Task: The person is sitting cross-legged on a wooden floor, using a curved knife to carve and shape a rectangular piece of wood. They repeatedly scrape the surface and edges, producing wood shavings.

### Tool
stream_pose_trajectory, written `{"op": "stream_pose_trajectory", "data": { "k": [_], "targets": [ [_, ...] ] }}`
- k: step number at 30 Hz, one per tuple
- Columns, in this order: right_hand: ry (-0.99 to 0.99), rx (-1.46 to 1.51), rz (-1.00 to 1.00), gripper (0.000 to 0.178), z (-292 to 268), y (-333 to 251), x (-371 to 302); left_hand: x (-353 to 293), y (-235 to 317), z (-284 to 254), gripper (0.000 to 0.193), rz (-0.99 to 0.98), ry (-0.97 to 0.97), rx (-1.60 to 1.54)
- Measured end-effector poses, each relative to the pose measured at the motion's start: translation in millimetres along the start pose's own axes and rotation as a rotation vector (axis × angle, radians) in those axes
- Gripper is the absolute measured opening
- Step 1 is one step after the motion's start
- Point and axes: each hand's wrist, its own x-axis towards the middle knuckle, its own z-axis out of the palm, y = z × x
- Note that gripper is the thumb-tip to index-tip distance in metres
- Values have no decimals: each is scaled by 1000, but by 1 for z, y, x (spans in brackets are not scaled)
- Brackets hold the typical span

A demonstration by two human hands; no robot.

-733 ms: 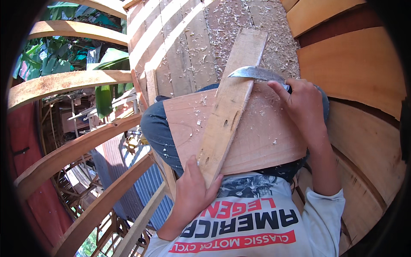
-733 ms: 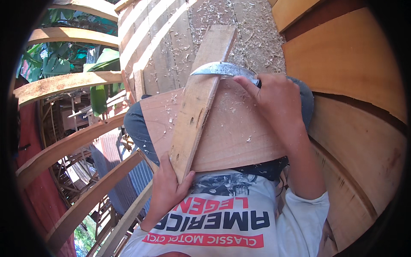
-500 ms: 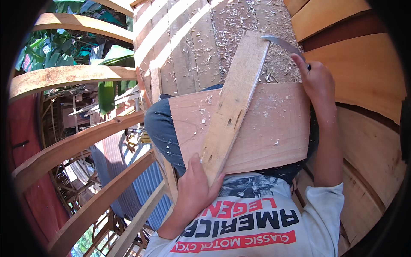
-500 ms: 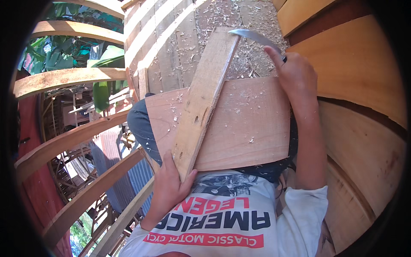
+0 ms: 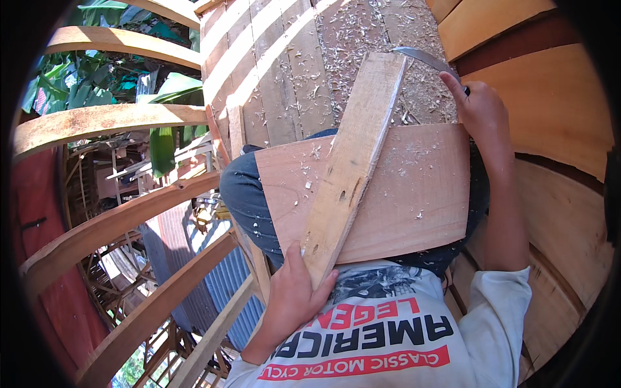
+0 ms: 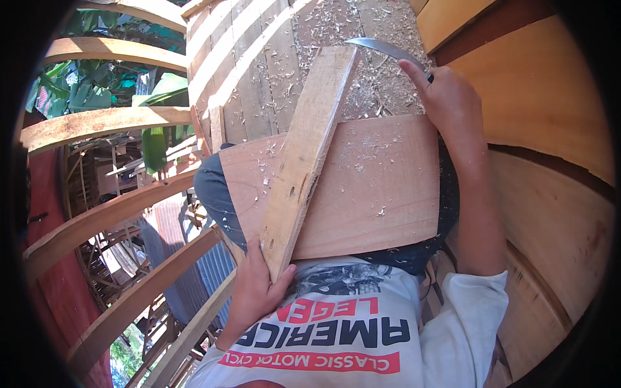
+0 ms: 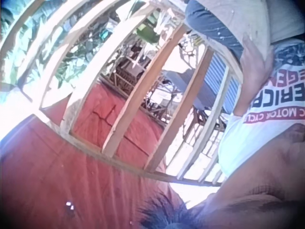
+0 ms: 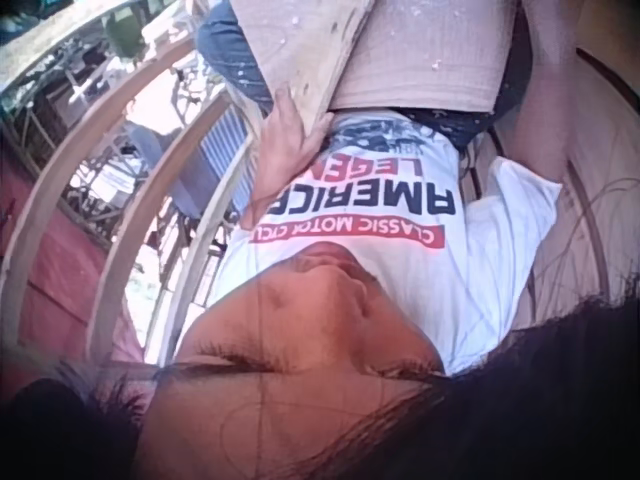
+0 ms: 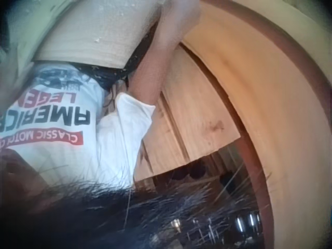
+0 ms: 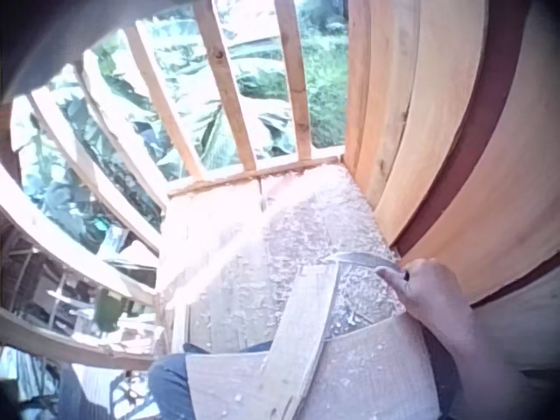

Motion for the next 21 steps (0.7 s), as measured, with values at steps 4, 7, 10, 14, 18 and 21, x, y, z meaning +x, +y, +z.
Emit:
{"op": "stream_pose_trajectory", "data": {
  "k": [4,7,10,14,18,21],
  "targets": [
    [-9,100,-20,77,-5,-3,-6,-1,-5,0,69,19,5,-24],
    [-56,223,-141,73,-7,-24,-37,4,-14,-8,70,85,-67,-97],
    [-45,305,-274,67,4,-33,-65,11,-27,-20,69,66,-224,-289],
    [-83,242,-386,62,9,-43,-87,12,-39,-20,70,181,-258,-373],
    [-70,122,-372,62,12,-43,-86,9,-39,-14,70,179,-272,-403],
    [-72,124,-342,62,11,-37,-79,7,-38,-12,70,166,-260,-389]
  ]
}}
